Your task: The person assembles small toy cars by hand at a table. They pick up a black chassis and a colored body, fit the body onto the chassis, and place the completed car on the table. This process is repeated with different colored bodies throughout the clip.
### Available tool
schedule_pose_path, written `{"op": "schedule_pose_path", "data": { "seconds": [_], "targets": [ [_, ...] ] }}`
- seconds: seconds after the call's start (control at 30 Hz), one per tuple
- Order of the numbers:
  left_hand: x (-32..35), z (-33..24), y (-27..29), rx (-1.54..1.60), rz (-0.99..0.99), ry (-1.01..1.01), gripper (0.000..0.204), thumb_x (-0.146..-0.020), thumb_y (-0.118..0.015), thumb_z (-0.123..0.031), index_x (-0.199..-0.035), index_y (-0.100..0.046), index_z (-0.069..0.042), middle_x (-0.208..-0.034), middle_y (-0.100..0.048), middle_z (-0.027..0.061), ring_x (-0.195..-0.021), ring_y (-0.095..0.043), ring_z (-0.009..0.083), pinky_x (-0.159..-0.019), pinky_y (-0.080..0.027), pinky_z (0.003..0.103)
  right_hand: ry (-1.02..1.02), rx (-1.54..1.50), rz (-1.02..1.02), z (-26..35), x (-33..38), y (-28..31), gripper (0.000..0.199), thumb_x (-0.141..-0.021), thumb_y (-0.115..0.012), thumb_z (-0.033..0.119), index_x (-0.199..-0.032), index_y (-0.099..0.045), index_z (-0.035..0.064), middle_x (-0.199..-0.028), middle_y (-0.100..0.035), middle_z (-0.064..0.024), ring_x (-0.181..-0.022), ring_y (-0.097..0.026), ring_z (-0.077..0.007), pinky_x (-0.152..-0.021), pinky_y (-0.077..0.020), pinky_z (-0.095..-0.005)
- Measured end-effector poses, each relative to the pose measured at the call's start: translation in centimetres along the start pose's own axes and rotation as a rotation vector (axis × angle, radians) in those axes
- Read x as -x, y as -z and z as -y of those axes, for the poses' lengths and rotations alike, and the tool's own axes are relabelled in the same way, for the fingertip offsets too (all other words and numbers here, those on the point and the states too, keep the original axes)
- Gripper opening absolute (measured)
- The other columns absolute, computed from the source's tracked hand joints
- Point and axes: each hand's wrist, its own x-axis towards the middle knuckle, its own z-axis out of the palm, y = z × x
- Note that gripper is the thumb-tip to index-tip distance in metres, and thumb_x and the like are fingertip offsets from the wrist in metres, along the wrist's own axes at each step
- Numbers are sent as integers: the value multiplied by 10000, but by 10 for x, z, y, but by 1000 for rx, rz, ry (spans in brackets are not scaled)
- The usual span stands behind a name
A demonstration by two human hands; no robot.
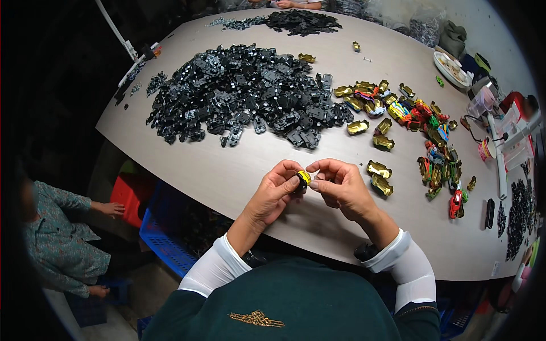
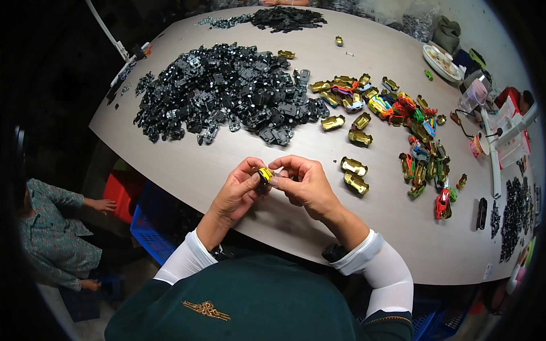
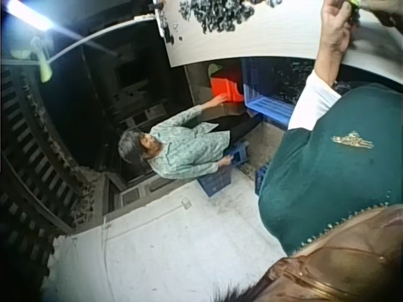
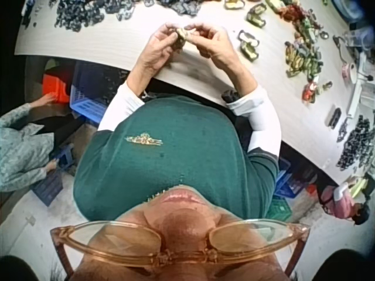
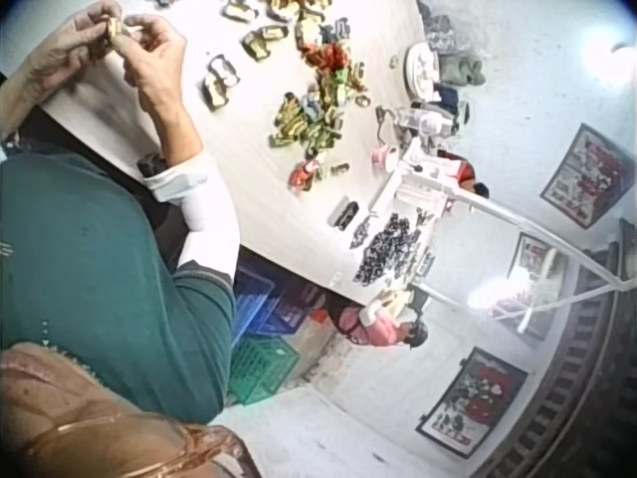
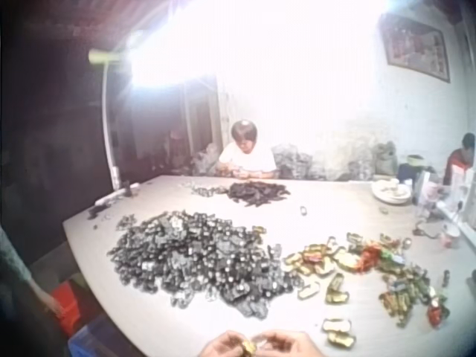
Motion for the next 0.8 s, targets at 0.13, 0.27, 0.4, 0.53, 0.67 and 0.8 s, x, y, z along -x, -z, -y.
{"op": "schedule_pose_path", "data": {
  "seconds": [0.13,0.27,0.4,0.53,0.67,0.8],
  "targets": [
    [2,-4,-7,-7,0,-21,327,-914,-649,-165,-1204,-530,-70,-1058,-610,51,-943,-584,112,-786,-496,258,26,99,-31,0,0,-3,250,-828,-713,81,-1049,-627,3,-728,-601,18,-565,-471,-14,-477,-351,-173],
    [2,-4,-6,-13,86,-58,319,-910,-644,-118,-1207,-546,-54,-1072,-611,59,-962,-584,116,-827,-495,262,288,253,-73,-16,-2,-6,255,-813,-716,80,-1035,-632,-13,-723,-604,18,-636,-514,-31,-571,-415,-186],
    [1,1,-2,21,124,-130,285,-897,-656,-96,-1164,-570,-45,-1075,-609,60,-968,-584,119,-856,-488,254,425,472,-107,-13,4,-11,265,-801,-700,53,-1047,-636,-20,-714,-614,-12,-662,-561,-51,-586,-448,-212],
    [1,1,-5,42,169,-182,271,-886,-667,-101,-1136,-582,-40,-1086,-605,58,-974,-588,125,-876,-482,242,686,725,-122,-5,8,-18,224,-792,-688,44,-1002,-635,-14,-714,-632,-83,-621,-615,-130,-570,-490,-250],
    [1,0,-9,39,215,-196,242,-905,-645,-118,-1124,-584,-35,-1081,-602,57,-942,-593,127,-864,-490,245,725,785,-129,-8,12,-17,184,-797,-696,64,-948,-624,-12,-713,-628,-95,-577,-626,-181,-568,-502,-265],
    [5,-12,-17,-2,39,-111,237,-947,-589,-130,-1159,-558,-28,-1010,-618,60,-832,-593,113,-721,-501,235,432,494,-45,3,7,-15,224,-842,-680,80,-1032,-620,-22,-769,-668,-69,-637,-620,-106,-579,-493,-258]
  ]
}}
